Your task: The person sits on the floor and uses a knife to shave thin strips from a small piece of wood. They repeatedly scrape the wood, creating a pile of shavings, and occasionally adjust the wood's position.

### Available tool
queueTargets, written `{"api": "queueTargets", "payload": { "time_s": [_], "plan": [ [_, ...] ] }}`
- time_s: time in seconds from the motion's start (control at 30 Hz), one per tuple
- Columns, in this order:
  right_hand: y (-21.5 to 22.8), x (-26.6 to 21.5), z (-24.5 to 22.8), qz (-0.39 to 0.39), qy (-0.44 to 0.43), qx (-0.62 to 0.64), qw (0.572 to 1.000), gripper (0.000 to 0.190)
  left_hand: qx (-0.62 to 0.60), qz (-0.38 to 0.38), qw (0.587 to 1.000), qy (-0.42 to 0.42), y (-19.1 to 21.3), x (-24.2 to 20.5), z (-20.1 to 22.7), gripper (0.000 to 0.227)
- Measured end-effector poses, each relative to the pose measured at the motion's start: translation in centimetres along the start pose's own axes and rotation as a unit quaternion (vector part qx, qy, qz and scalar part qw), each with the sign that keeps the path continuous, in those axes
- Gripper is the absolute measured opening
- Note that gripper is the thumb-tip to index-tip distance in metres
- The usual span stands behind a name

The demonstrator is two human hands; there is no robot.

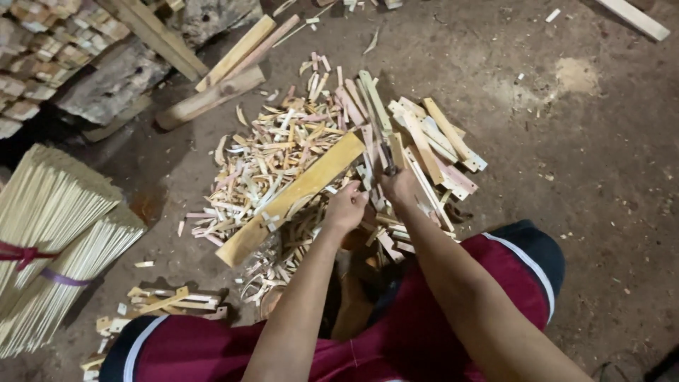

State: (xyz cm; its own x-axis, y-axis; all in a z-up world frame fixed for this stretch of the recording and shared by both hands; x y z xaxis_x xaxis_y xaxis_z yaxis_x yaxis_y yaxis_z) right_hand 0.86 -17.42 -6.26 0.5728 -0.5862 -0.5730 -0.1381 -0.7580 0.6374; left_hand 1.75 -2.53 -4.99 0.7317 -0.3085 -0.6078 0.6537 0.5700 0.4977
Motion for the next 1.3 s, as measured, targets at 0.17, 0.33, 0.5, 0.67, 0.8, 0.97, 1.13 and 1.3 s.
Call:
{"api": "queueTargets", "payload": {
  "time_s": [0.17, 0.33, 0.5, 0.67, 0.8, 0.97, 1.13, 1.3],
  "plan": [
    [-3.3, 5.1, 5.4, 0.008, 0.05, 0.013, 0.999, 0.031, 0.004, -0.014, 1.0, -0.01, -1.2, 0.1, -1.8, 0.059],
    [-4.4, 5.2, 3.3, -0.004, 0.094, 0.018, 0.995, 0.032, -0.034, -0.009, 0.999, -0.027, -1.4, -1.8, -0.3, 0.054],
    [-3.5, 4.8, 3.3, 0.017, 0.077, 0.015, 0.997, 0.031, -0.048, 0.003, 0.998, -0.031, -1.8, -0.9, -0.8, 0.051],
    [-2.6, 3.3, 4.2, 0.024, 0.055, 0.013, 0.998, 0.031, -0.053, 0.002, 0.998, -0.016, -0.7, -4.5, 2.1, 0.05],
    [-1.6, 2.2, 2.8, 0.032, 0.052, 0.011, 0.998, 0.03, -0.052, 0.026, 0.998, -0.003, -2.0, -1.1, -0.9, 0.051],
    [3.8, -8.9, -5.5, -0.027, 0.051, 0.344, 0.937, 0.024, -0.125, 0.104, 0.987, -0.006, 1.7, -2.2, -1.3, 0.066],
    [-1.1, -11.1, -6.7, -0.124, 0.111, 0.408, 0.898, 0.021, -0.189, 0.167, 0.967, -0.032, 5.3, -3.5, -3.9, 0.052],
    [-4.4, -13.8, -7.8, -0.143, 0.123, 0.313, 0.931, 0.032, -0.066, 0.233, 0.969, 0.045, 13.4, -15.8, -4.9, 0.038]
  ]
}}
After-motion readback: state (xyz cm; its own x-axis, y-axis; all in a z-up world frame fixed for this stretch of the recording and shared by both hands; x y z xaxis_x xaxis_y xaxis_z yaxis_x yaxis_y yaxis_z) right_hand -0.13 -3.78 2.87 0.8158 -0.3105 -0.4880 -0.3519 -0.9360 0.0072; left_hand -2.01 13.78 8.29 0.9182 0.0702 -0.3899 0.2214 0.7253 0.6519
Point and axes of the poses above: each hand's wrist, its own x-axis towards the middle knuckle, its own y-axis out of the back of the hand, z = x × y, the point moved 1 cm from there along x, towards the middle knuckle, and after that the axes turned 4 degrees about -x, right-handed, at the moved point
